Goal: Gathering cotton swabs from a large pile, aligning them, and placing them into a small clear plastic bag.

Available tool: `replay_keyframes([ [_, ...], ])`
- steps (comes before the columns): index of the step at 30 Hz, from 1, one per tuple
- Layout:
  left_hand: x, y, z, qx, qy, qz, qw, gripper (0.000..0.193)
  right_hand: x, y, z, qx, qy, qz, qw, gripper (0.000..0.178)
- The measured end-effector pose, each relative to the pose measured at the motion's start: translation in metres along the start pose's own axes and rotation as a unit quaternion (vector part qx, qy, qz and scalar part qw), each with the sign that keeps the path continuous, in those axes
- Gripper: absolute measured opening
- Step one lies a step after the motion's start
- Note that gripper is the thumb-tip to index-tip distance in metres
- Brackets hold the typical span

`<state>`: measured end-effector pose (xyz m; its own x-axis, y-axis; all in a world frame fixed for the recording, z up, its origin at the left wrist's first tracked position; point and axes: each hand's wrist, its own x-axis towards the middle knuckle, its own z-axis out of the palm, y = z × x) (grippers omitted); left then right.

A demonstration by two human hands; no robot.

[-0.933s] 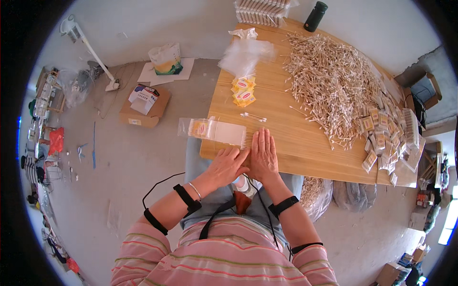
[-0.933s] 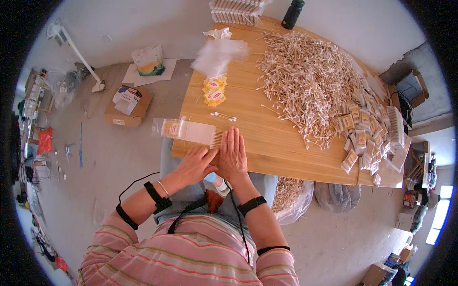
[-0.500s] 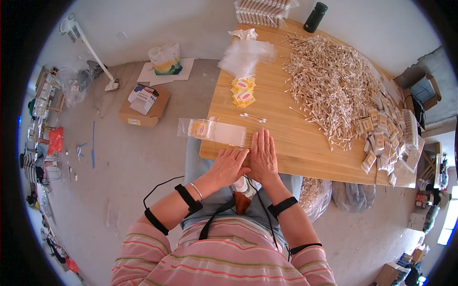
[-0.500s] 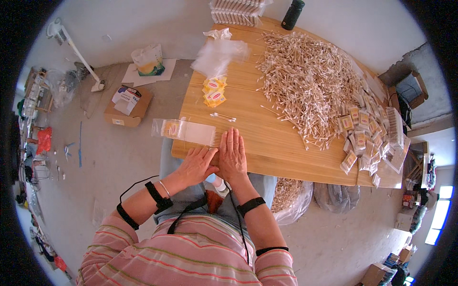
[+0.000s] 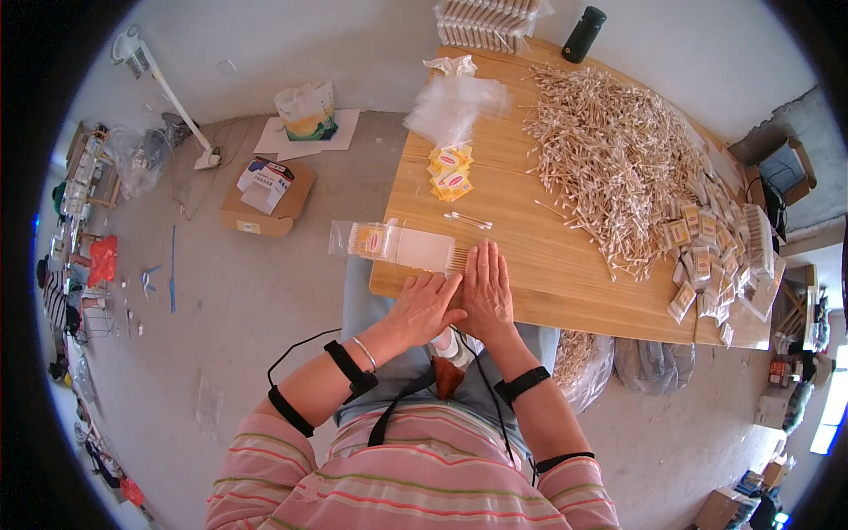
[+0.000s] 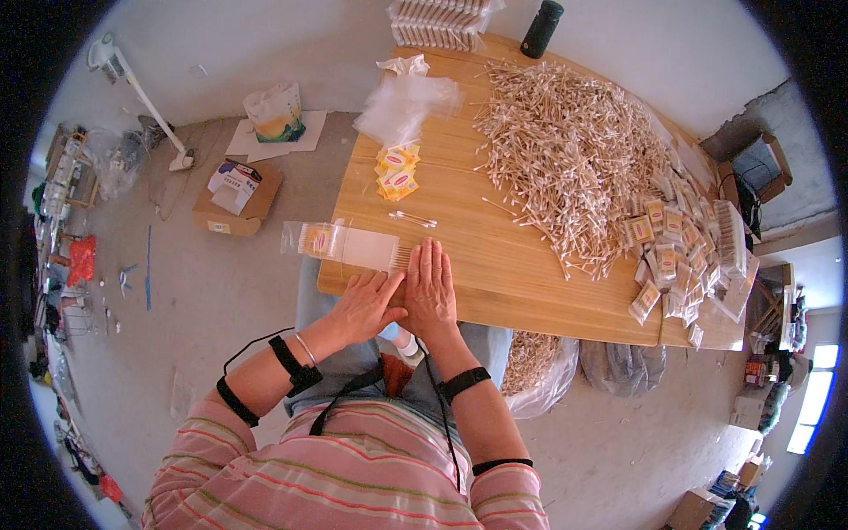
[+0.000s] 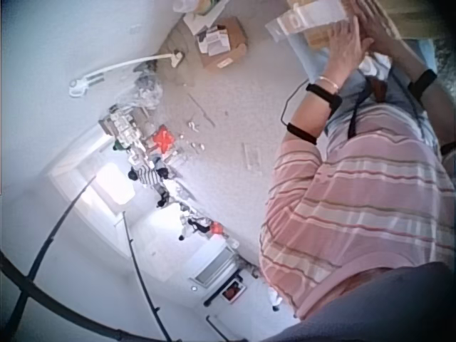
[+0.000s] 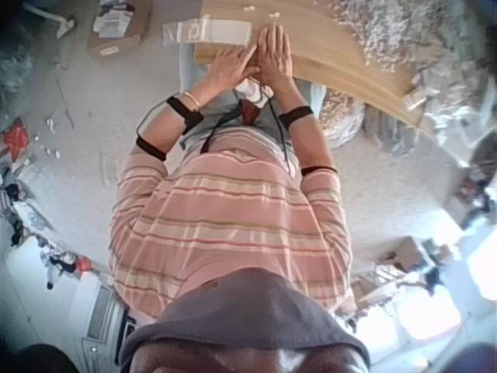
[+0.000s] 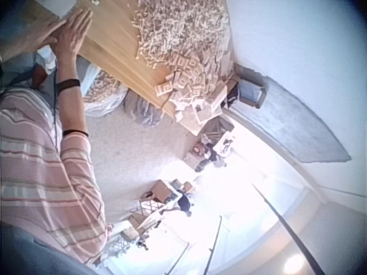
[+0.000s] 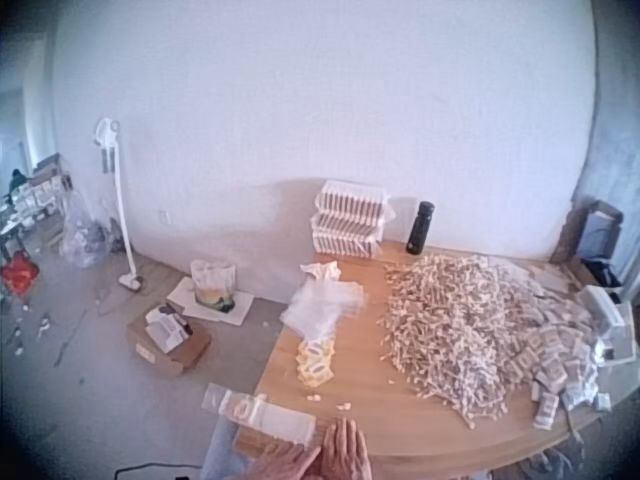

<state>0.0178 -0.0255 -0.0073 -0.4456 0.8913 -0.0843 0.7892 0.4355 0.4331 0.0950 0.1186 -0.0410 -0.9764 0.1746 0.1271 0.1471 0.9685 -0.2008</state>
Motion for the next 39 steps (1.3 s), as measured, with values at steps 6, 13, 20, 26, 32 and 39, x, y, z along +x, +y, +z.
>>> replay_keyframes([
  [6,0.001,0.002,-0.001,-0.005,0.032,0.000,0.999,0.072,0.000,-0.001,-0.001,0.013,-0.001,0.000,1.000,0.093],
  [13,0.006,0.004,-0.001,0.000,0.008,-0.015,1.000,0.063,0.000,0.000,0.001,0.024,0.010,0.001,1.000,0.094],
  [20,0.008,0.004,-0.003,-0.015,-0.006,-0.033,0.999,0.057,0.001,-0.002,0.000,0.036,0.022,0.004,0.999,0.090],
  [26,0.011,0.004,-0.002,-0.024,0.010,-0.038,0.999,0.055,0.002,-0.003,0.003,0.031,0.027,0.010,0.999,0.086],
  [32,0.013,0.003,0.000,-0.032,0.005,-0.046,0.998,0.055,0.001,-0.003,0.002,0.038,0.025,0.013,0.999,0.086],
  [39,0.014,0.002,-0.001,-0.035,-0.003,-0.044,0.998,0.058,0.002,-0.003,0.004,0.029,0.032,0.016,0.999,0.087],
])
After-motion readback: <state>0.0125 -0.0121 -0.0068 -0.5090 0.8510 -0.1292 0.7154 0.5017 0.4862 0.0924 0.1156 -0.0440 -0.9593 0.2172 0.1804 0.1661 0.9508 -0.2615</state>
